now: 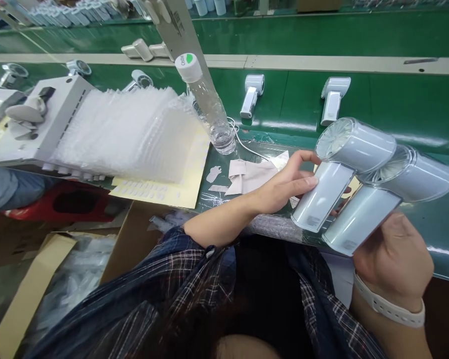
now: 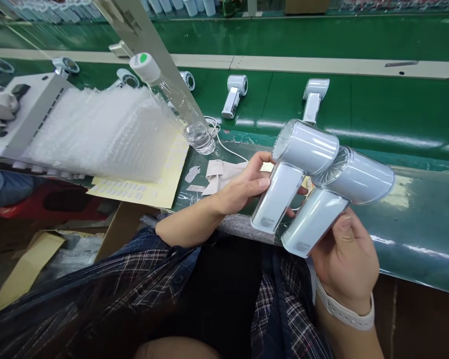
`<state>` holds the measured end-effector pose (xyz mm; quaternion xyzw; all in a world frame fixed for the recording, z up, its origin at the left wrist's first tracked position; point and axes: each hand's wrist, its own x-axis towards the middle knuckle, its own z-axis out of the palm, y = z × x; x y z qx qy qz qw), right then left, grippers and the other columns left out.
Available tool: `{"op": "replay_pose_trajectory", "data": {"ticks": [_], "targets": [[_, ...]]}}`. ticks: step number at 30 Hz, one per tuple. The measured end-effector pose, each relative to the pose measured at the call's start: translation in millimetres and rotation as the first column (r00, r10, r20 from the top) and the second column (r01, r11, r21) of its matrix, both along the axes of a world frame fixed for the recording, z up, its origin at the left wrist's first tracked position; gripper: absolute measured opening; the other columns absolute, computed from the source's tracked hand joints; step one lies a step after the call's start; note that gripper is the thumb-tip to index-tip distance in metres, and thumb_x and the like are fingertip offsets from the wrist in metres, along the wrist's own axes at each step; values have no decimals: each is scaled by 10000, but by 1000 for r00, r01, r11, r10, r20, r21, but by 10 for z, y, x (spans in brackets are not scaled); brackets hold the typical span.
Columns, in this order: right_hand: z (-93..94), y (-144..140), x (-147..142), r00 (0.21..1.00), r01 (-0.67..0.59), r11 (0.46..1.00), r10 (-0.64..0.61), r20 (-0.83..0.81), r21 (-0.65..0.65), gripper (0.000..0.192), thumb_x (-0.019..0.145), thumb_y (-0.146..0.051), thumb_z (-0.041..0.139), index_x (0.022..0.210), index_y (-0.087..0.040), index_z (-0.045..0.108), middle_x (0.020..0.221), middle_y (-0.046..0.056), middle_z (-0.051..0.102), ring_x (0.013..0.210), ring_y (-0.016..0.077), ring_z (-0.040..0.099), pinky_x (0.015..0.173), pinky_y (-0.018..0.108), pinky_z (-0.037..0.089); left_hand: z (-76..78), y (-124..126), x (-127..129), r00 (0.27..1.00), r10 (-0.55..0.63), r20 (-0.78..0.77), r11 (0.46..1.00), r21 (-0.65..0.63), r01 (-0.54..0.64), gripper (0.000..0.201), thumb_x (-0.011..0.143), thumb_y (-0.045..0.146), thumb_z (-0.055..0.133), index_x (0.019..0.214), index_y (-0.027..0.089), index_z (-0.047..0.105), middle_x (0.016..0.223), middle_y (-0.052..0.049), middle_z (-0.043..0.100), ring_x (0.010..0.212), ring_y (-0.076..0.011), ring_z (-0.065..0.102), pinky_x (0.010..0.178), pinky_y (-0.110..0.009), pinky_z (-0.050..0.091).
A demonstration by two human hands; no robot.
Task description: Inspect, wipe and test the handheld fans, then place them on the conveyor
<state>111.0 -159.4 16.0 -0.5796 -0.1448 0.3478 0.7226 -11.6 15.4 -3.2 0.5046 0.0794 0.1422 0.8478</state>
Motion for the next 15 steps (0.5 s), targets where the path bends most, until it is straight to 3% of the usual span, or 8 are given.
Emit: {"op": "replay_pose_trajectory", "data": {"ticks": [2,4,8,12,15], "targets": [[36,17,10,999,1,1000,0,-51,23,281,1001,-466,718,1185,-323,876,1365,123,824,1217,416,807,850,586,754,23,-1,-6,1000,8,10,1000,1,-8,706,919,735,814,1326,304,429,1038,-36,741,869,-227,790,810,-366,591],[70,57,31,992,-22,999,27,-126,38,276,960,-468,737,1109,-288,883,1260,134,825,1182,377,795,851,516,749,18,-3,10,999,11,41,1000,-22,-10,690,908,688,856,1321,291,472,1111,-65,757,998,-245,800,877,-378,599],[101,163,77,986,-57,996,66,-154,62,311,910,-472,685,1034,-249,862,854,79,697,777,236,677,666,368,673,-45,8,75,997,-16,74,996,-83,22,765,732,597,1018,1256,218,611,1243,-126,763,1287,-319,746,1097,-445,575],[45,210,92,982,-99,989,115,-150,113,308,895,-501,626,816,-238,765,717,61,628,605,212,573,527,349,553,-113,12,118,992,-115,44,990,-83,118,867,593,605,1092,1206,175,655,1140,-110,764,1159,-297,757,998,-397,596],[3,207,94,984,-75,989,94,-148,127,317,891,-541,665,790,-245,718,684,53,642,562,222,585,487,352,530,-152,-23,139,1000,2,13,996,-85,-1,920,686,770,993,1297,195,616,1118,-90,767,1043,-243,755,874,-341,599]]}}
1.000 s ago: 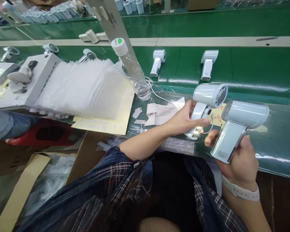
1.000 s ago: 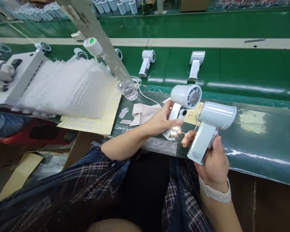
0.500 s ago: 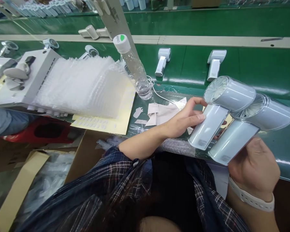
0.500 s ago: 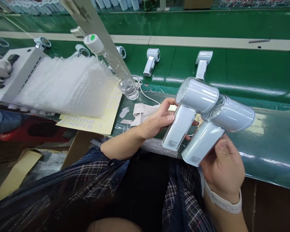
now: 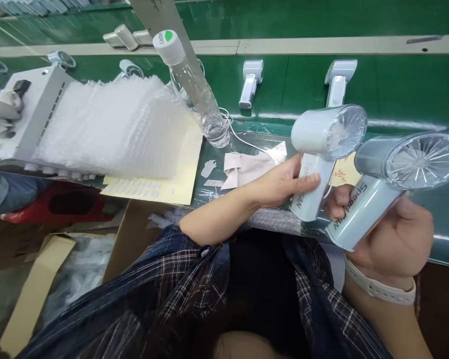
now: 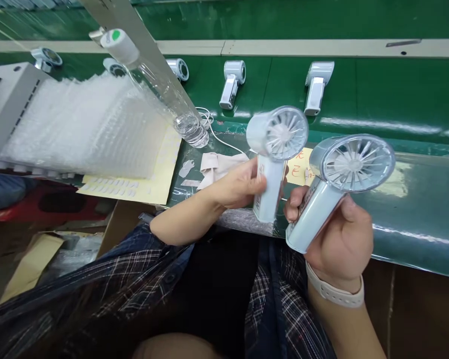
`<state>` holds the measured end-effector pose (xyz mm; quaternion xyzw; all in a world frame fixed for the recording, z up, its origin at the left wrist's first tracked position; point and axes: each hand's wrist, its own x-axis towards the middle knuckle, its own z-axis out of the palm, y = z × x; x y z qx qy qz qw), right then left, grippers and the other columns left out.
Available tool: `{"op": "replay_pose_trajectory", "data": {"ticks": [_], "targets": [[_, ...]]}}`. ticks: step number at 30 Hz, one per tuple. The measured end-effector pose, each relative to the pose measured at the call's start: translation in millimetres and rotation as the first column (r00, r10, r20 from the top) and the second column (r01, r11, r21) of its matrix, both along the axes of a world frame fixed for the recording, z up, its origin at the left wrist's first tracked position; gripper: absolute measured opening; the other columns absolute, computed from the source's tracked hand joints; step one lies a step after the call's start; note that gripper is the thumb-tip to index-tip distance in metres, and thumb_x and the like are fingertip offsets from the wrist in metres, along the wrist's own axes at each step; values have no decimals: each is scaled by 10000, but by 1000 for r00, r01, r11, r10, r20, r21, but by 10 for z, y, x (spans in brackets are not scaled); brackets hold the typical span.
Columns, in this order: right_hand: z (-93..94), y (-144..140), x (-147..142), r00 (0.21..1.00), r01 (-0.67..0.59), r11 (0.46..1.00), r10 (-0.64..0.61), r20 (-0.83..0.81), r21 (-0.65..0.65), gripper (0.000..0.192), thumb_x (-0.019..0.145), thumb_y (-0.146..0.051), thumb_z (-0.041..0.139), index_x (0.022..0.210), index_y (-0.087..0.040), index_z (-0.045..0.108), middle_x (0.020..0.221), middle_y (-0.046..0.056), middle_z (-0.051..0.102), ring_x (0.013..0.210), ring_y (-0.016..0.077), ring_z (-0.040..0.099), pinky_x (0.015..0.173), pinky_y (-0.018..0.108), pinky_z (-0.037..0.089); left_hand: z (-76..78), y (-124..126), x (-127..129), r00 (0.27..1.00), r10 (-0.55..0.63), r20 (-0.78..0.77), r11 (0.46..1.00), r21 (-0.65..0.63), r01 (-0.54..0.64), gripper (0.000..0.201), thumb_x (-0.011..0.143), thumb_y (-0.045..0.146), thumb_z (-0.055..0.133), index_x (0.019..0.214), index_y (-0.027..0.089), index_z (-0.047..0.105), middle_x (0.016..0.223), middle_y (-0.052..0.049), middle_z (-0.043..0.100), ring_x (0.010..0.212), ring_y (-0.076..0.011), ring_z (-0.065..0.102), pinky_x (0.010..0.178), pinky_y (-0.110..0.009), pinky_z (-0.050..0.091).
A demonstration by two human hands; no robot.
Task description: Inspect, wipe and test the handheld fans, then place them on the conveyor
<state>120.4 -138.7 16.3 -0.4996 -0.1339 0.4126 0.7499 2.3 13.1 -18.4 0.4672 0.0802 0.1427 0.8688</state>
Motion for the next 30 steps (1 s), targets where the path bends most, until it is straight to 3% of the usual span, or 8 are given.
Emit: {"op": "replay_pose_trajectory", "data": {"ticks": [3,6,9,12,15,23,30], "targets": [[11,-2,8,999,27,999,-29,36,37,314,897,-548,731,822,-243,745,747,57,701,528,215,600,447,352,512,-37,-31,16,997,30,-65,998,-59,-33,943,812,890,819,1407,206,558,1077,-80,767,955,-236,762,806,-347,601],[36,-9,23,997,57,996,-60,43,65,403,801,-611,881,933,-237,815,868,44,722,572,216,652,397,337,491,-67,-1,16,998,-27,-65,995,-99,20,924,836,844,821,1460,220,546,1162,-104,784,1031,-274,783,841,-378,617],[1,-30,42,989,124,990,-129,71,72,476,740,-606,963,1010,-232,849,880,33,701,680,225,705,427,328,552,-78,83,-1,1000,-25,-14,999,28,26,796,845,688,903,1423,226,610,1286,-116,779,1200,-296,770,931,-380,614],[-88,-38,53,968,213,974,-220,117,72,387,900,-568,844,1032,-206,866,925,76,745,782,235,743,588,372,663,-65,156,-18,997,-55,51,985,166,46,654,867,562,940,1340,198,673,1278,-119,792,1291,-301,753,1049,-401,599],[-154,-22,52,947,270,959,-281,154,84,289,1003,-470,733,1074,-225,870,943,93,799,813,247,769,617,380,663,-38,173,-25,995,-87,40,985,153,80,668,832,546,980,1293,176,669,1211,-122,812,1211,-286,786,1029,-401,612],[-153,12,23,948,288,956,-294,125,60,186,990,-313,722,1077,-201,842,853,105,826,700,242,784,539,341,630,30,118,-22,997,-39,-70,996,79,44,733,711,637,1040,1152,202,649,1076,-55,771,933,-162,741,755,-257,588],[-232,9,56,950,310,950,-308,47,-42,188,951,-305,696,1040,-173,795,876,112,822,690,257,793,562,369,669,22,92,-5,994,-51,-97,996,71,58,794,668,726,1024,1113,196,634,1060,-48,740,905,-139,695,698,-226,536]]}}
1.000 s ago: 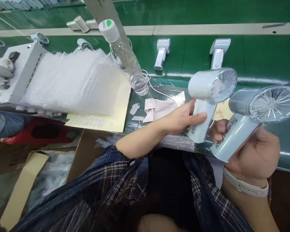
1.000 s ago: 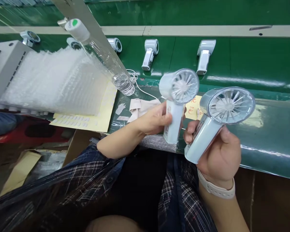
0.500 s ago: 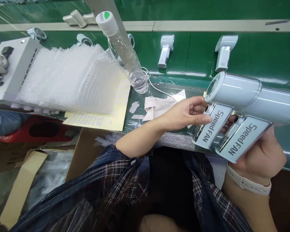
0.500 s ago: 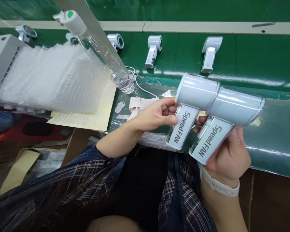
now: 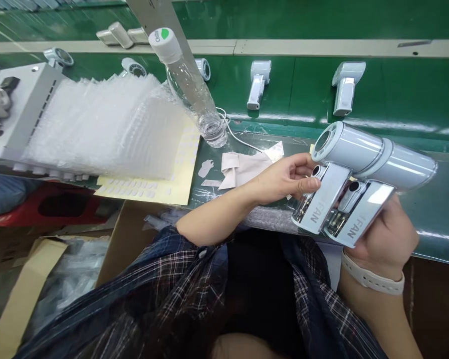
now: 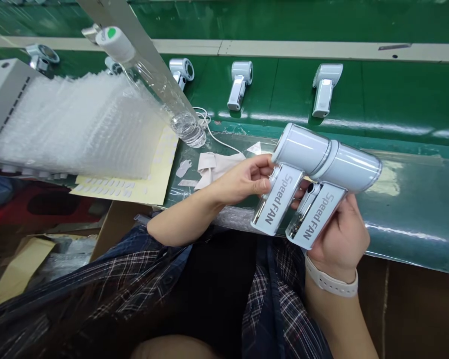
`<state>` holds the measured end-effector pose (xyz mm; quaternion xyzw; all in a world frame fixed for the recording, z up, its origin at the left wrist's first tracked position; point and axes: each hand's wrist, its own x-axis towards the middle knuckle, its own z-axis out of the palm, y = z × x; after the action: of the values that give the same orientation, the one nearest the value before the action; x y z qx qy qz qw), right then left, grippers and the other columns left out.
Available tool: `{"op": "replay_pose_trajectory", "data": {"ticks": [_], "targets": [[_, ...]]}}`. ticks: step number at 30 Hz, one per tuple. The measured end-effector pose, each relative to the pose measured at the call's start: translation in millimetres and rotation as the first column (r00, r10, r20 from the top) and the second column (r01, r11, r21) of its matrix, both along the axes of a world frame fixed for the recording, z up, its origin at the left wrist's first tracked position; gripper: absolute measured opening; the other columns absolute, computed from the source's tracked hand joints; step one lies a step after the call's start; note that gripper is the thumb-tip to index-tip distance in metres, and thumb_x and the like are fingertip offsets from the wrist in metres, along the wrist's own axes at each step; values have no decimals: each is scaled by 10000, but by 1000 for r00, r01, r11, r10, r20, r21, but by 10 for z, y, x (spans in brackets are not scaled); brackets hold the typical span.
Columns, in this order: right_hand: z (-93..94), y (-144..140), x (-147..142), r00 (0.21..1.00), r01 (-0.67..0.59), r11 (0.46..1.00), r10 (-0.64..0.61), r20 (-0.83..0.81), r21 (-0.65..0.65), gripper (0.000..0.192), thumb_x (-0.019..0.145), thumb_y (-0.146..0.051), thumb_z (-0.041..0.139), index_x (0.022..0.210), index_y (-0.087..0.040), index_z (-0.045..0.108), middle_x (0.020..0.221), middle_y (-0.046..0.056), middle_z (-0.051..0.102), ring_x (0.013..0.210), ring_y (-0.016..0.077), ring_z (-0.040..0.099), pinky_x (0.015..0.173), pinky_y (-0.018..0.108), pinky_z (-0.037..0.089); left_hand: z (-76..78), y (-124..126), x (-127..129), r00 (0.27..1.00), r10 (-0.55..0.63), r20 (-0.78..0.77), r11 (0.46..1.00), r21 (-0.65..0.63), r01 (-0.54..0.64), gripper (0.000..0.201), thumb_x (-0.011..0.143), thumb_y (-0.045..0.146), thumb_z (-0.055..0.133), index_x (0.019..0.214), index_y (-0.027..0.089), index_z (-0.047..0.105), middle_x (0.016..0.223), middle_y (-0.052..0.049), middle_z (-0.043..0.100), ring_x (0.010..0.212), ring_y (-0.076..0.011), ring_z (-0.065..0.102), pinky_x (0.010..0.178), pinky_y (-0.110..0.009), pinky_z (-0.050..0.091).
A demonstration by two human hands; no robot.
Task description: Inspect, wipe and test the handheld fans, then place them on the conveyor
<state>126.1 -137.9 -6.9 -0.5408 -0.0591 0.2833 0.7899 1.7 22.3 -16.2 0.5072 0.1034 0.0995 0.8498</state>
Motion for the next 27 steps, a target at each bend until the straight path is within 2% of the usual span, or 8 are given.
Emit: {"op": "replay_pose_trajectory", "data": {"ticks": [6,10,13,17,19,21,23,27], "targets": [[-4,-53,30,998,-47,999,46,-51,-24,352,898,-471,629,992,-195,825,925,144,812,739,326,784,555,489,682,-3,-3,14,1000,11,5,1000,19,-11,755,680,664,1038,1136,195,660,1138,-74,753,961,-160,704,807,-287,562],[11,-88,36,999,-33,999,33,19,34,367,822,-373,688,1145,-283,837,1056,103,831,876,366,811,778,661,725,11,12,16,998,20,52,996,86,-24,679,685,486,1062,1191,186,722,1236,-90,779,1083,-191,725,1019,-374,573],[59,-67,17,996,-6,998,0,89,66,412,778,-332,700,1162,-284,841,1157,116,834,1048,411,823,888,704,711,2,24,18,997,13,76,990,138,-23,666,696,452,1053,1227,179,757,1302,-112,786,1188,-230,729,1088,-407,564],[112,-70,15,982,-78,993,62,181,83,359,760,-378,776,1094,-258,835,1164,136,833,1163,432,803,974,704,687,-30,33,13,996,1,84,985,170,-15,577,772,429,1007,1227,163,773,1257,-120,807,1154,-223,746,1038,-387,599],[91,-124,40,965,-75,997,66,252,25,373,716,-382,867,1063,-251,822,1113,122,833,1185,410,792,1041,674,668,-63,29,17,997,19,80,970,239,-37,502,793,397,980,1187,154,786,1218,-119,813,1097,-218,751,973,-368,615],[50,-201,70,912,-46,996,74,403,-79,497,611,-315,993,1067,-248,807,1080,94,830,1183,373,787,1108,620,646,-118,17,35,993,57,106,931,355,-91,455,763,348,980,1128,146,797,1169,-114,820,1072,-236,766,984,-390,626],[23,-270,90,826,-86,990,133,548,-112,640,535,-248,1066,1111,-264,786,1165,82,836,1241,355,774,1186,603,604,-185,1,71,980,96,175,857,487,-171,402,778,326,964,1112,162,811,1208,-124,832,1208,-288,776,1140,-468,599],[55,-330,91,723,-242,970,204,660,-35,569,661,-341,1063,1157,-317,786,1356,59,819,1411,360,719,1347,675,442,-292,-16,154,910,92,404,632,682,-367,270,1010,430,775,1219,270,838,1465,-99,798,1563,-285,631,1386,-568,393]]}}
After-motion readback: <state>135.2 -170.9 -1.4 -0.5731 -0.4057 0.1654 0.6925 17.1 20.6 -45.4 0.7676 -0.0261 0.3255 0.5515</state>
